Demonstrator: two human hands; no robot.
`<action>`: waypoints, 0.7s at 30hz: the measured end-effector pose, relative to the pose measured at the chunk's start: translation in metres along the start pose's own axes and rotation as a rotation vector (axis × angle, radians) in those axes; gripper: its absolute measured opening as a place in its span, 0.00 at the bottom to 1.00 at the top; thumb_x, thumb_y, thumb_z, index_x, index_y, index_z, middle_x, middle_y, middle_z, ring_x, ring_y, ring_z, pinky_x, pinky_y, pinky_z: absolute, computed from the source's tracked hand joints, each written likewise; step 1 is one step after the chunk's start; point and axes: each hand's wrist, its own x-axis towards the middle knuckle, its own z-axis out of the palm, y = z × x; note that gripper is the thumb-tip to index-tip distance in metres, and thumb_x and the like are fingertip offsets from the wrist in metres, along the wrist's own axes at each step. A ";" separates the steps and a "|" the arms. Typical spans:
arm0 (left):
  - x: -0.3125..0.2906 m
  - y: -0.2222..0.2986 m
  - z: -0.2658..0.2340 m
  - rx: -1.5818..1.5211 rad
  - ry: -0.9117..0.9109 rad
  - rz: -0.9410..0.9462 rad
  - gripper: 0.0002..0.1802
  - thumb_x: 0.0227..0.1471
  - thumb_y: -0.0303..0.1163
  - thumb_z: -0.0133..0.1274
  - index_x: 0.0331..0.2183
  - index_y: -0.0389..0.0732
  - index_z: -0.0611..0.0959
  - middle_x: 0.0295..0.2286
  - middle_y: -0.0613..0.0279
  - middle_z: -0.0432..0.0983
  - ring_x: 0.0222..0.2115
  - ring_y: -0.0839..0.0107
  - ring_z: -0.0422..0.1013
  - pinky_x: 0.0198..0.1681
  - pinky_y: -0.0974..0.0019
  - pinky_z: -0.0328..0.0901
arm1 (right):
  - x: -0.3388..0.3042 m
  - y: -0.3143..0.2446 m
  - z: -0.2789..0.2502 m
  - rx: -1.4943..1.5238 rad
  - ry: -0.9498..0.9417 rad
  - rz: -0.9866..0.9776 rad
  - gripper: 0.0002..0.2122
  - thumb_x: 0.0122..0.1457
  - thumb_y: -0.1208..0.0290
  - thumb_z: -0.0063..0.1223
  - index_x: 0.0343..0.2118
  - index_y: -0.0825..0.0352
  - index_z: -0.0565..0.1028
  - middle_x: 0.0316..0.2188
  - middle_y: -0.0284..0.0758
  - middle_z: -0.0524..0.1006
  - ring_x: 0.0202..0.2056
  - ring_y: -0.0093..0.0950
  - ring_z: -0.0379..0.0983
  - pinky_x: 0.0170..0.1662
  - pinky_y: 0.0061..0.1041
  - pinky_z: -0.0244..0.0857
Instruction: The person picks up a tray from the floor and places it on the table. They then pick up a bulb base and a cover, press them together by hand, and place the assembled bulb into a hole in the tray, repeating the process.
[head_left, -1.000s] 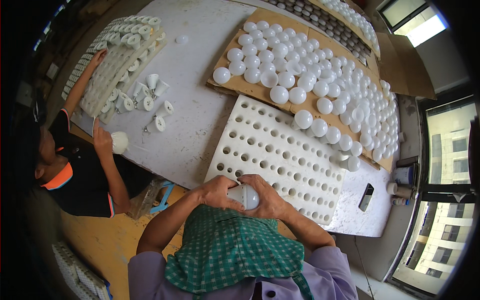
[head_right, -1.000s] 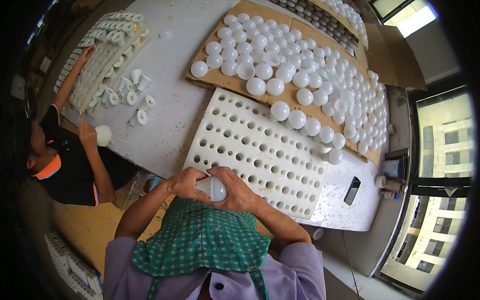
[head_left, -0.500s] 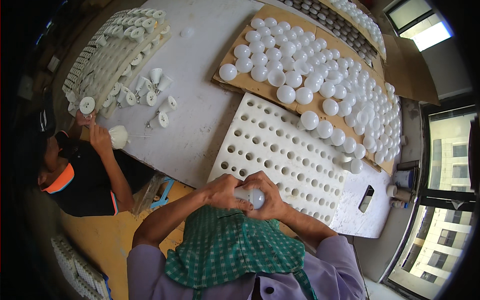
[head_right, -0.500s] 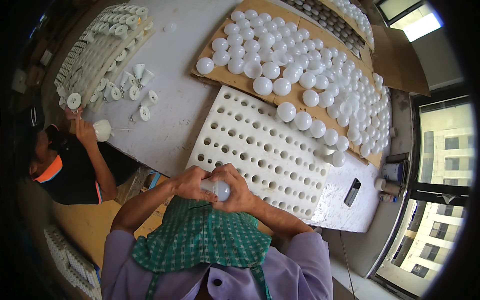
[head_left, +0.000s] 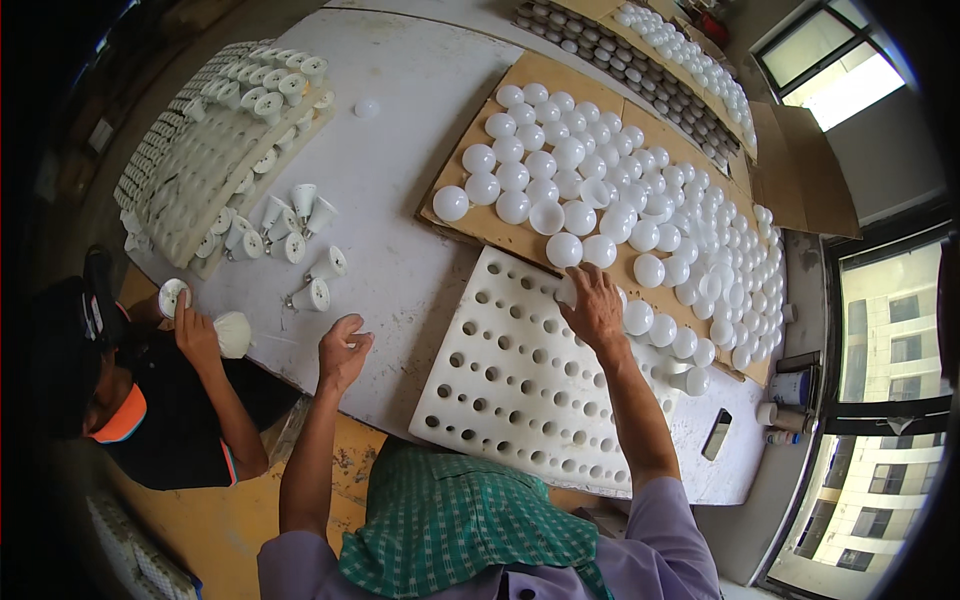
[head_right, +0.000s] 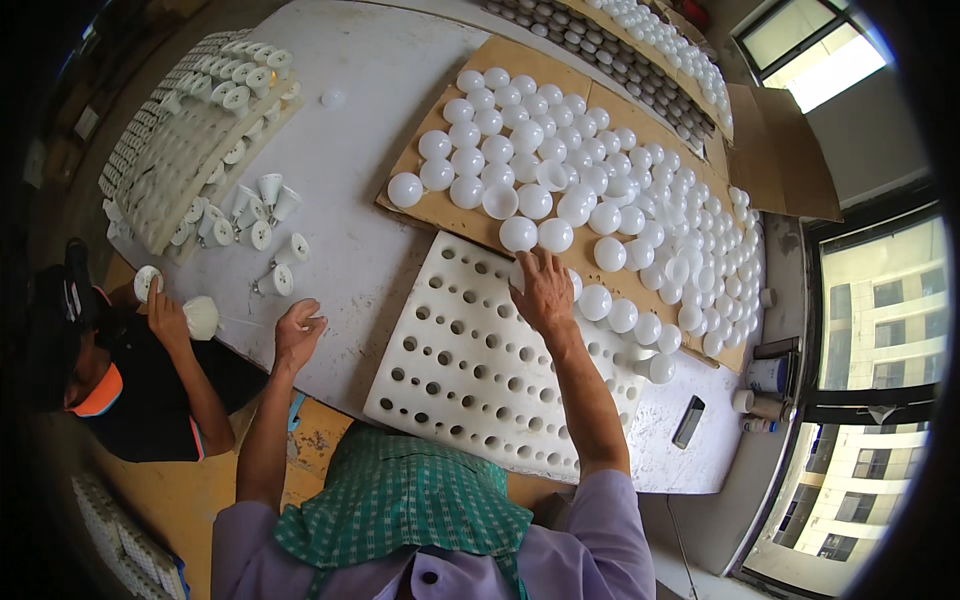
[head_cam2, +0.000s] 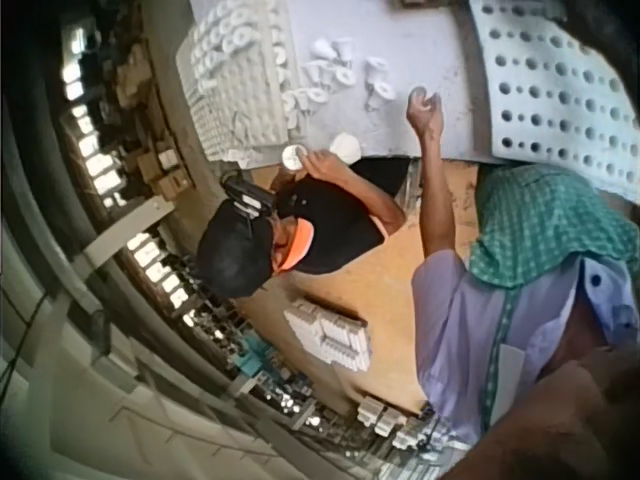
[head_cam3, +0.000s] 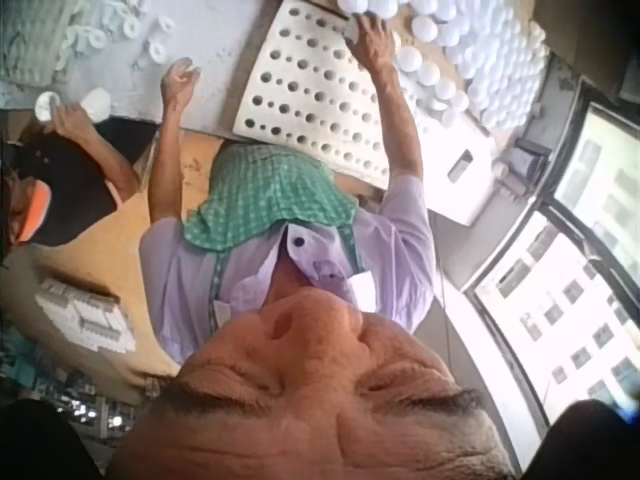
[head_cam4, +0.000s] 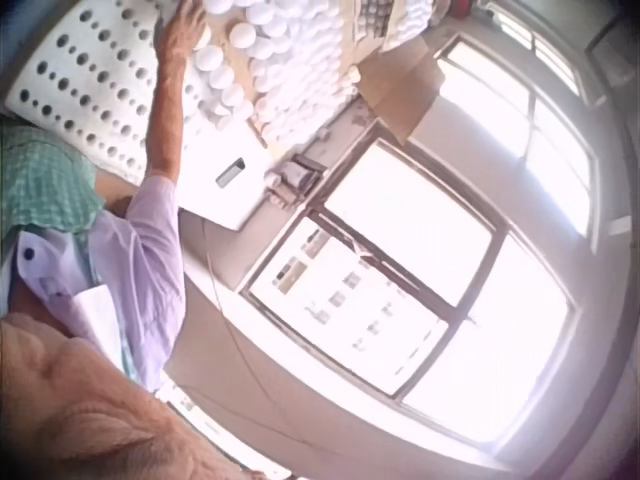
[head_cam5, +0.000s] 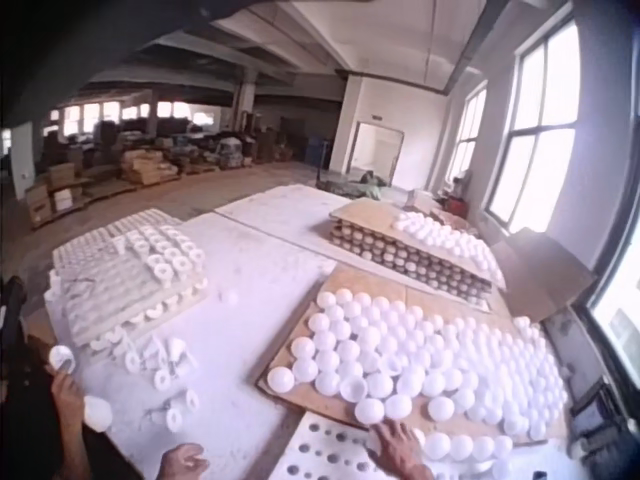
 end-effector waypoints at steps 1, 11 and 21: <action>0.006 -0.005 -0.009 0.070 0.147 0.026 0.23 0.46 0.21 0.57 0.46 0.31 0.73 0.44 0.46 0.73 0.40 0.64 0.74 0.39 0.70 0.69 | 0.005 -0.003 0.000 -0.083 -0.046 -0.006 0.26 0.43 0.65 0.63 0.48 0.60 0.69 0.48 0.37 0.67 0.49 0.40 0.64 0.50 0.36 0.63; 0.079 -0.051 -0.055 0.799 0.344 0.020 0.33 0.38 0.13 0.47 0.51 0.35 0.67 0.57 0.39 0.51 0.59 0.45 0.50 0.62 0.54 0.47 | 0.103 -0.008 -0.001 -0.236 -0.291 0.195 0.28 0.40 0.54 0.62 0.45 0.63 0.72 0.42 0.41 0.75 0.45 0.38 0.71 0.46 0.37 0.65; 0.071 -0.071 -0.056 0.971 0.253 0.121 0.26 0.39 0.20 0.56 0.44 0.30 0.70 0.57 0.40 0.52 0.57 0.47 0.54 0.59 0.55 0.53 | 0.060 0.026 -0.024 0.783 -0.071 0.295 0.29 0.50 0.64 0.55 0.56 0.65 0.62 0.50 0.42 0.68 0.47 0.34 0.70 0.40 0.35 0.70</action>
